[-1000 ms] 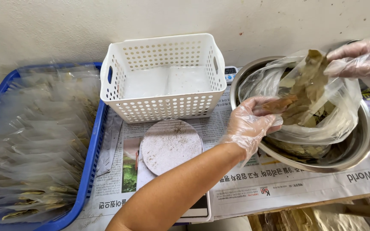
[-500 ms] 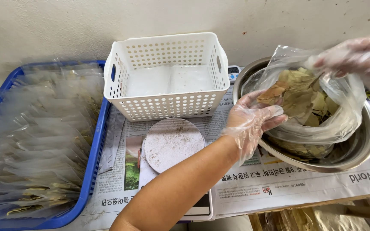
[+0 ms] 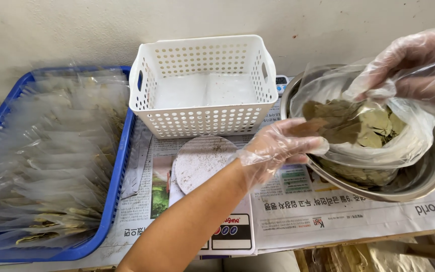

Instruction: Weighing dried bay leaves on a digital scale and packaging them into small plastic bags

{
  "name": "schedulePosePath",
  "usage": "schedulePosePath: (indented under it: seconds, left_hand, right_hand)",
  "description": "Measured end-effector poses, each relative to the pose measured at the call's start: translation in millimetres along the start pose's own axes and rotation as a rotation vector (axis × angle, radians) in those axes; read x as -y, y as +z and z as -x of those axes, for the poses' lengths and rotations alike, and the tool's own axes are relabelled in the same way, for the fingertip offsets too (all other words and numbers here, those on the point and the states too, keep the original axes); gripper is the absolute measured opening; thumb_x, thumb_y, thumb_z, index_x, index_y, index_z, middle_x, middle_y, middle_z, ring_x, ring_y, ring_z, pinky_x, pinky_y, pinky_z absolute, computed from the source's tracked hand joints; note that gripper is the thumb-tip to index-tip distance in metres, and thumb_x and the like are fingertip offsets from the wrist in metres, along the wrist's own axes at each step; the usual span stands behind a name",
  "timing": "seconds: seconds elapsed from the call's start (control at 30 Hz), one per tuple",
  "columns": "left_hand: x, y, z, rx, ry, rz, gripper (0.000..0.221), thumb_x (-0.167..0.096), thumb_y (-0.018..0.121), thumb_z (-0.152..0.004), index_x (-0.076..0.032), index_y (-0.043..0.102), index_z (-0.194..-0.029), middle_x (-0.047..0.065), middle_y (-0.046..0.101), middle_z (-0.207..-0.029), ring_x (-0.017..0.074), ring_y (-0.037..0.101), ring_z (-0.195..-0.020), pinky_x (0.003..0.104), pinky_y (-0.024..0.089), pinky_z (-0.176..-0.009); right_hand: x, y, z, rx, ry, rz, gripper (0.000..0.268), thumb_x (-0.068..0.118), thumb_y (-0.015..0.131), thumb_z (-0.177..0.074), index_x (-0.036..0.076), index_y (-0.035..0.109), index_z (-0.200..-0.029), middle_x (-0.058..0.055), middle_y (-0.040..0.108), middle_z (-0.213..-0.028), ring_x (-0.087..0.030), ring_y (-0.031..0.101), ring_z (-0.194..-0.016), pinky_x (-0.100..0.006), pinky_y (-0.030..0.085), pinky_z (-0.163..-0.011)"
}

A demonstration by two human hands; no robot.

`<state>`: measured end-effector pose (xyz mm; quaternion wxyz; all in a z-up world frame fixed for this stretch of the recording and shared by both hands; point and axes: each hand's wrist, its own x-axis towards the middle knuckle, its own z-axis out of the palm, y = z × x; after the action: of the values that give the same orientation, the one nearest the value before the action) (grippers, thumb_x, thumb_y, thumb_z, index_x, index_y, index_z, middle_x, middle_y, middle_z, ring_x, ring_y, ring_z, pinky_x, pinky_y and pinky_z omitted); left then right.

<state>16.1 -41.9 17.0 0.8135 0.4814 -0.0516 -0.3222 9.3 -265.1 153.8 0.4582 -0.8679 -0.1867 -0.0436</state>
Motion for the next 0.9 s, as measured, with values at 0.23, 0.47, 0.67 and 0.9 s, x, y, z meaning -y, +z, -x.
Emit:
schedulePosePath:
  seconds: [0.23, 0.47, 0.67, 0.9]
  left_hand:
    - [-4, -12, 20, -0.278, 0.204, 0.075, 0.057, 0.002, 0.078, -0.075, 0.005, 0.065, -0.130, 0.025, 0.066, -0.135, 0.0335, 0.076, -0.094, 0.024, 0.068, -0.062]
    - [-3, -37, 39, -0.444, 0.262, 0.047, 0.043, -0.004, 0.072, -0.084, -0.001, 0.069, -0.127, 0.013, 0.077, -0.110, 0.0224, 0.075, -0.067, 0.020, 0.048, -0.037]
    - [9, -55, 40, -0.596, 0.344, 0.188, 0.022, 0.004, 0.068, -0.091, 0.001, 0.069, -0.112, 0.016, 0.075, -0.111, 0.0259, 0.075, -0.076, 0.027, 0.063, -0.052]
    - [20, -59, 34, -0.560, 0.394, 0.283, 0.023, 0.007, 0.076, -0.083, 0.002, 0.062, -0.101, 0.023, 0.072, -0.099, 0.0315, 0.073, -0.076, 0.034, 0.067, -0.062]
  right_hand:
    - [12, 26, -28, -0.093, 0.330, 0.152, 0.031, -0.009, 0.064, -0.097, 0.002, 0.066, -0.125, -0.016, 0.071, -0.106, -0.027, 0.069, -0.095, -0.033, 0.056, -0.092]
    - [-57, 28, -42, 0.036, 0.720, 0.735, 0.019, 0.022, 0.076, -0.099, 0.018, 0.084, -0.116, -0.012, 0.085, -0.105, -0.027, 0.076, -0.077, -0.039, 0.061, -0.063]
    - [-151, 33, -48, 0.196, 0.448, 1.131, 0.027, 0.040, 0.053, -0.104, 0.015, 0.064, -0.110, -0.009, 0.074, -0.102, -0.030, 0.077, -0.089, -0.043, 0.057, -0.095]
    - [-148, 25, -49, 0.312, 0.602, 1.357, 0.057, 0.036, 0.088, -0.070, 0.035, 0.073, -0.125, 0.004, 0.083, -0.112, -0.021, 0.079, -0.105, -0.035, 0.062, -0.093]
